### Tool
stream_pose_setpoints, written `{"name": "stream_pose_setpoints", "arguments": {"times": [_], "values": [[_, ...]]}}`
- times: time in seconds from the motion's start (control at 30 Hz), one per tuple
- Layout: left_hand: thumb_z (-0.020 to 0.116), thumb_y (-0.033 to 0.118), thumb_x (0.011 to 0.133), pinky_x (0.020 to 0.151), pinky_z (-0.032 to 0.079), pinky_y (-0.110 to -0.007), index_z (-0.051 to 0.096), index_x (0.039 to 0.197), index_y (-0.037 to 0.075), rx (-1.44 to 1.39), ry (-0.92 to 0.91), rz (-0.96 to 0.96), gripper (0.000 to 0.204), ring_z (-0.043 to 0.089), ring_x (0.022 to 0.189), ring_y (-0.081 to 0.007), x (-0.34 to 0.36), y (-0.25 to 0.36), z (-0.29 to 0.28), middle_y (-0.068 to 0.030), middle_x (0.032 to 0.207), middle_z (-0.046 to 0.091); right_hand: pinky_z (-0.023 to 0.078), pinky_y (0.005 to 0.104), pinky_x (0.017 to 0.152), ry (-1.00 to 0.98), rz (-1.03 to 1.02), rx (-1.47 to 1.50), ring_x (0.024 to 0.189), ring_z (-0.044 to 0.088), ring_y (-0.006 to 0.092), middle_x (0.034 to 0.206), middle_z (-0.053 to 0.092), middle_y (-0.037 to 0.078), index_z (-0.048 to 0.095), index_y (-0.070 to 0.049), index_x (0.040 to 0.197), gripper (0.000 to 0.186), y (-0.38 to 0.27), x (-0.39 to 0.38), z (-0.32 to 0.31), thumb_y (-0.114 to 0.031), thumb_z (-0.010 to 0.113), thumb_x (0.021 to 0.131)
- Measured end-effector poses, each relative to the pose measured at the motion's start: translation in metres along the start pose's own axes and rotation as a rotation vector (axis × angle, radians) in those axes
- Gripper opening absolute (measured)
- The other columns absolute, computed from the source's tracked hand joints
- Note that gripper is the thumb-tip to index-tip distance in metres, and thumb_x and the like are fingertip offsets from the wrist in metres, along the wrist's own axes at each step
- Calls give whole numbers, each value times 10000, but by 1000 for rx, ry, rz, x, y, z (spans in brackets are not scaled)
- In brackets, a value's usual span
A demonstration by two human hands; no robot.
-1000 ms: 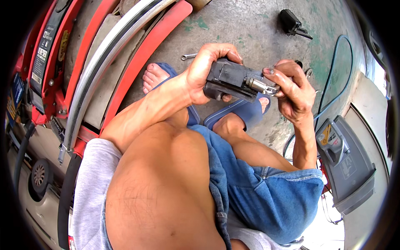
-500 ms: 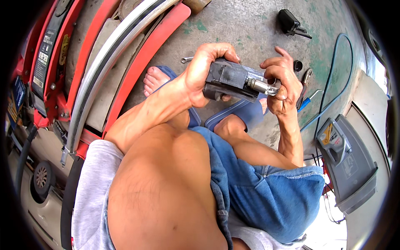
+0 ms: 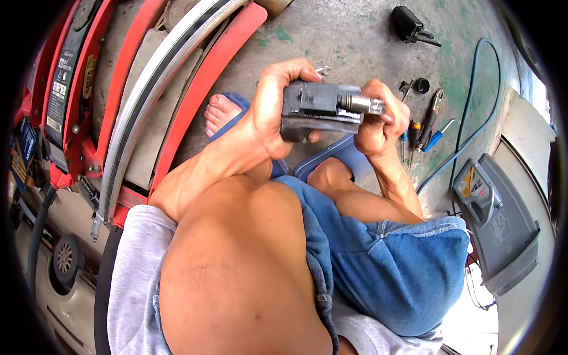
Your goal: The person disassembles and reassembles a small black mechanical part by loosening and tightening a nut with a wrench and removing a small internal component by hand.
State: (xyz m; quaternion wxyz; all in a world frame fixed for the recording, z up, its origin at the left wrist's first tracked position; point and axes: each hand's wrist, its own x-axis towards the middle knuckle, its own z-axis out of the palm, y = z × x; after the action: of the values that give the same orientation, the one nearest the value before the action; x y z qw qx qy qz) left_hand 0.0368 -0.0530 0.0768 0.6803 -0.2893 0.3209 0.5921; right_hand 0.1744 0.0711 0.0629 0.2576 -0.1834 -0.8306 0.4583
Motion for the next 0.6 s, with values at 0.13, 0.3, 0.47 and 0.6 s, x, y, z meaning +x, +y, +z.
{"name": "stream_pose_setpoints", "arguments": {"times": [0.13,0.3,0.47,0.6], "values": [[545,252,800,369,471,-338,588,842,102,4,9,55,162,629,600,-221,-1,2,0,-54,787,612,348,292,452,-10,85,33,451,475,174,536,440,53,490,-18,671,600,-8,-1,5,-520,404,987],[535,245,805,374,478,-344,582,844,82,74,53,164,174,629,581,-227,1,8,5,-61,782,603,348,291,448,4,136,15,446,472,162,525,443,39,486,-27,662,607,-14,3,8,-525,382,993],[532,246,811,375,487,-345,572,852,68,121,26,283,187,621,566,-227,5,9,5,-64,778,581,345,287,451,2,200,27,448,471,153,516,442,34,488,-31,657,615,-17,2,6,-528,366,997],[518,220,828,370,495,-342,567,844,42,205,0,440,185,620,562,-222,9,13,9,-75,795,570,345,284,456,33,245,70,459,466,130,523,459,28,503,-30,671,613,-19,2,5,-533,372,996]]}}
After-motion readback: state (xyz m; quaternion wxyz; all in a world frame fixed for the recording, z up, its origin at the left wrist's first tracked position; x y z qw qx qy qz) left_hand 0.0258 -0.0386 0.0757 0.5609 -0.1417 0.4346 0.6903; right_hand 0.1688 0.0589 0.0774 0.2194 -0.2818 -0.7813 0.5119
